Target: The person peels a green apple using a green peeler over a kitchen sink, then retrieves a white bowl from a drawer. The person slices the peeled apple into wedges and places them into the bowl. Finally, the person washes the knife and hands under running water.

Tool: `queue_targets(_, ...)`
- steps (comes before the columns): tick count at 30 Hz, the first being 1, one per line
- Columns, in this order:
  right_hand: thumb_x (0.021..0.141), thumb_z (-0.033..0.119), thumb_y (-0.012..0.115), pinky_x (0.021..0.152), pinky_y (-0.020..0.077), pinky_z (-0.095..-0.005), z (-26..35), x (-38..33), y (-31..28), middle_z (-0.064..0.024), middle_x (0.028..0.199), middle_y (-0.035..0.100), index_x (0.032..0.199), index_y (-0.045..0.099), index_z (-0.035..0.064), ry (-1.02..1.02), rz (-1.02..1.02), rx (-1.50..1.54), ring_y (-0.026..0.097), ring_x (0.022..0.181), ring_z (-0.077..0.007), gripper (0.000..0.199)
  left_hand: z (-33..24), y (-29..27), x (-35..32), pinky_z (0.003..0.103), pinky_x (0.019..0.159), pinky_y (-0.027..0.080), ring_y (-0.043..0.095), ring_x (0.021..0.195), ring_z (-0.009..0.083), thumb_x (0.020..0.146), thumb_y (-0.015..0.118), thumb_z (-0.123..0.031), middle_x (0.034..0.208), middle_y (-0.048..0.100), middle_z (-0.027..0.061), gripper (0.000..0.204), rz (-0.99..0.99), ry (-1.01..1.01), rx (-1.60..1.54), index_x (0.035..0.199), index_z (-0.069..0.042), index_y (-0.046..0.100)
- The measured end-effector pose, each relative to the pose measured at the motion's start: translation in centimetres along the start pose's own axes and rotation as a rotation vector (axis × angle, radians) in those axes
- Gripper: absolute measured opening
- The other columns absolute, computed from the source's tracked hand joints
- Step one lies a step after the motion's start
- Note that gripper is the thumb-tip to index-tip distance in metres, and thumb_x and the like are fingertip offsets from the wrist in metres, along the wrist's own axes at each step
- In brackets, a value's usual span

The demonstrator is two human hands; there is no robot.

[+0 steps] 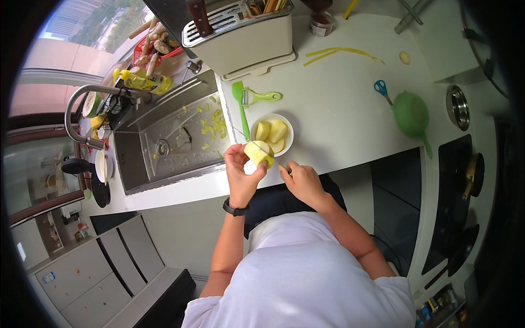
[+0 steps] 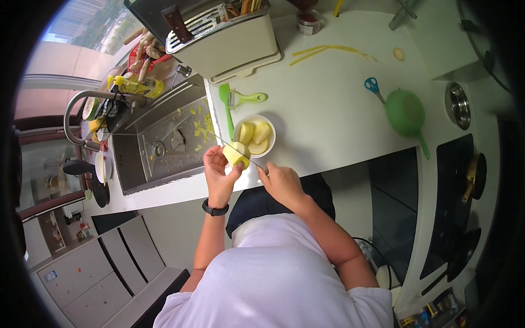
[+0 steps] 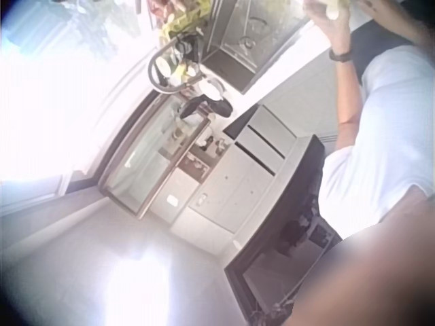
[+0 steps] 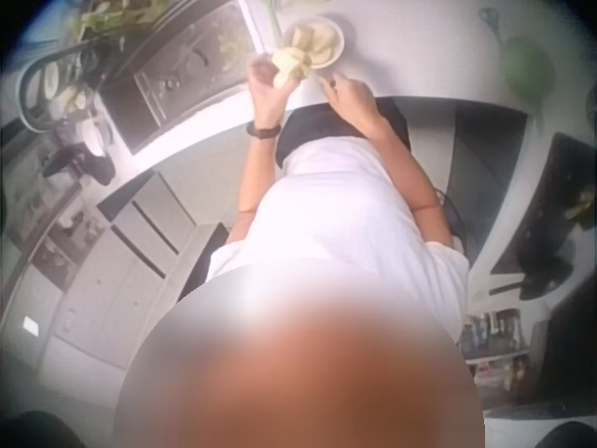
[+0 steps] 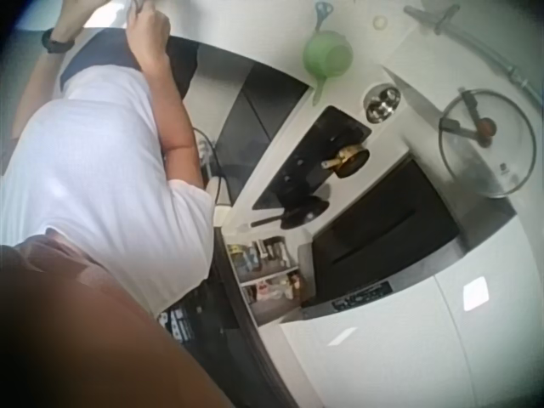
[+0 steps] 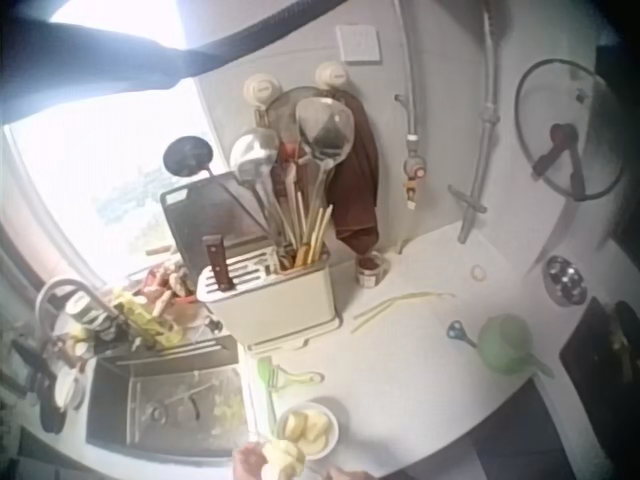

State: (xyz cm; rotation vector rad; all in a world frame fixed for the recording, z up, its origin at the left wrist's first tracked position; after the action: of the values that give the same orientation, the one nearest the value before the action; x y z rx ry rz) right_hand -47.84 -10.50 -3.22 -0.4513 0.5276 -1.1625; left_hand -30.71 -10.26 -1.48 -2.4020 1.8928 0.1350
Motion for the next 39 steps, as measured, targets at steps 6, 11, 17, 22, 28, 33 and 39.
queue_targets(6, 0.092, 0.027, 0.060, 0.053, 0.0471, -0.0469, 0.1, 0.1, -0.1, -0.0191, 0.059, 0.060, 0.075, 0.058, 0.0004, 0.030, 0.029, 0.036, 0.061, 0.057, -0.0395, 0.031, 0.8, -0.1, 0.0, 0.034, 0.095, 0.047, 0.056, 0.110, 0.0208, 0.078, 0.070, 0.002, 0.119, 0.056, 0.0153, 0.058, 0.019, -0.187, -0.203, 0.125, -0.003, 0.036)
queue_targets(11, 0.093, 0.028, 0.059, 0.054, 0.0474, -0.0473, -0.2, 0.5, 0.6, -0.0191, 0.060, 0.061, 0.076, 0.058, 0.0001, 0.034, 0.040, 0.023, 0.061, 0.057, -0.0391, 0.032, 0.8, -0.3, 0.0, 0.035, 0.098, 0.044, 0.056, 0.108, 0.0206, 0.073, 0.075, 0.003, 0.118, 0.055, 0.0148, 0.060, -0.034, -0.062, -0.035, 0.118, -0.003, 0.036)
queue_targets(17, 0.092, 0.023, 0.062, 0.049, 0.0445, -0.0446, 0.0, 0.9, 0.3, -0.0210, 0.056, 0.056, 0.072, 0.056, -0.0015, 0.006, -0.014, 0.045, 0.058, 0.053, -0.0394, 0.032, 1.6, -0.2, 0.4, 0.033, 0.093, 0.047, 0.057, 0.107, 0.0197, 0.078, 0.069, 0.006, 0.116, 0.056, 0.0130, 0.049, 0.013, -0.217, -0.231, 0.112, -0.008, 0.036)
queue_targets(22, 0.093, 0.029, 0.058, 0.055, 0.0480, -0.0480, -0.9, 1.0, 1.1, -0.0201, 0.061, 0.061, 0.075, 0.059, -0.0001, 0.054, 0.042, 0.026, 0.062, 0.059, -0.0397, 0.034, 1.2, 0.0, 0.2, 0.034, 0.095, 0.047, 0.056, 0.111, 0.0204, 0.075, 0.071, 0.006, 0.119, 0.054, 0.0133, 0.052, -0.019, 0.068, 0.058, 0.110, -0.009, 0.035)
queue_targets(28, 0.093, 0.029, 0.058, 0.056, 0.0484, -0.0484, -0.9, 1.6, 0.9, -0.0203, 0.062, 0.062, 0.077, 0.060, -0.0006, 0.071, 0.050, 0.004, 0.062, 0.060, -0.0399, 0.034, 1.5, 0.4, 0.7, 0.035, 0.097, 0.045, 0.056, 0.108, 0.0201, 0.072, 0.075, 0.002, 0.115, 0.054, 0.0141, 0.057, -0.027, -0.254, -0.258, 0.108, -0.008, 0.032)
queue_targets(33, 0.093, 0.029, 0.057, 0.057, 0.0489, -0.0481, -1.0, 1.9, 1.0, -0.0202, 0.064, 0.063, 0.079, 0.061, -0.0010, 0.072, 0.058, -0.006, 0.063, 0.062, -0.0396, 0.034, 1.9, 0.3, 1.1, 0.033, 0.095, 0.046, 0.056, 0.106, 0.0185, 0.074, 0.073, 0.002, 0.113, 0.054, 0.0126, 0.053, 0.002, -0.101, -0.091, 0.109, -0.008, 0.033)
queue_targets(39, 0.092, 0.027, 0.060, 0.052, 0.0472, -0.0465, -0.9, 2.2, 1.4, -0.0200, 0.058, 0.059, 0.075, 0.060, -0.0020, 0.031, 0.003, -0.011, 0.061, 0.055, -0.0390, 0.033, 1.5, 0.5, 1.2, 0.032, 0.092, 0.047, 0.058, 0.103, 0.0177, 0.076, 0.070, 0.004, 0.110, 0.056, 0.0120, 0.047, -0.008, 0.024, 0.061, 0.107, -0.008, 0.035)
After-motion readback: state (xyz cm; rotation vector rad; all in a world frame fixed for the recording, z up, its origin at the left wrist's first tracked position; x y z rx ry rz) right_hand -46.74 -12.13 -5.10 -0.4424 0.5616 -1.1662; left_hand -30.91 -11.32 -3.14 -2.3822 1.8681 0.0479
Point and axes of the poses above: each hand's wrist, its own x-axis towards the middle knuckle, its own y-axis out of the palm, z = x × y, the point moved 6 cm from there along x, towards the middle knuckle
